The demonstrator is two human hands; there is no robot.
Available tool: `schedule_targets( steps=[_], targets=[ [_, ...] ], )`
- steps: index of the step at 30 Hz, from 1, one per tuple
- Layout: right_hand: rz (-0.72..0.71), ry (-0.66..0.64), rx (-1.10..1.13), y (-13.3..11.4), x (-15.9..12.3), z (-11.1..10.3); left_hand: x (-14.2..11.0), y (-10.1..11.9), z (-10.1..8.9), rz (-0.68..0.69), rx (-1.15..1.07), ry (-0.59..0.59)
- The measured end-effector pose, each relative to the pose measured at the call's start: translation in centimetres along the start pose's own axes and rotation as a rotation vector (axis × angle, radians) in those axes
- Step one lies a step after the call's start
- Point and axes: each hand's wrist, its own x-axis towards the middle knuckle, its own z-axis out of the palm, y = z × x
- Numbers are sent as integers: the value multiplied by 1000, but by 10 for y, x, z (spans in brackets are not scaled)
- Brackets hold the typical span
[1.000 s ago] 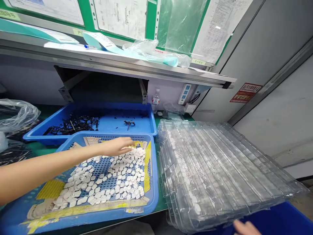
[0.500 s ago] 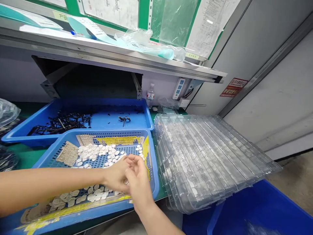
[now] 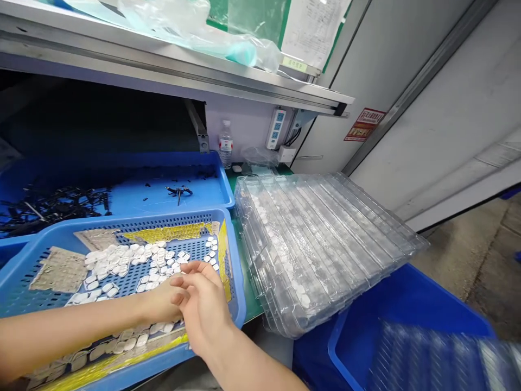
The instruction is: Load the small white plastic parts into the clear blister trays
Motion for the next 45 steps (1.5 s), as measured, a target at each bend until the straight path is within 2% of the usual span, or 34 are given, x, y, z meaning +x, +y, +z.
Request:
schedule_targets(
  steps=[3, 7, 9, 11, 15, 21, 23, 25, 28, 30, 33, 36, 40, 45],
  targets=[
    [-72, 87, 69, -2, -2, -2, 4, -5, -24, -65, -21, -55],
    [-88, 215, 133, -3, 0, -6, 0, 0, -76, -237, -75, -54],
    [-40, 211, 166, -3, 2, -6, -4, 12, -97, -312, -165, -33],
    [34, 145, 216, -3, 4, -5, -7, 26, -106, -282, -256, -25],
    [159, 28, 300, -5, 5, 0, -9, 41, -103, -153, -247, 33],
    [213, 14, 300, -9, 2, 1, -8, 20, -107, -353, -387, 150],
    [233, 9, 270, -9, 0, 0, -8, 14, -110, -378, -380, 186],
    [238, -13, 259, -9, -1, 0, -10, 11, -110, -355, -354, 152],
    [242, -70, 252, -8, -2, 0, -14, 13, -105, -218, -280, 35],
    [256, -101, 248, -8, -1, 0, -16, 16, -100, -121, -150, -18],
    [272, -138, 241, -6, -1, -1, -19, 20, -90, -70, 74, -51],
    [262, -127, 273, -4, 0, -2, -20, 20, -87, -65, 139, -41],
    [289, -73, 328, -3, 1, -4, -19, 15, -93, -82, 47, 38],
    [271, -78, 319, -4, 1, -4, -16, 11, -103, -133, -52, 100]
  ],
)
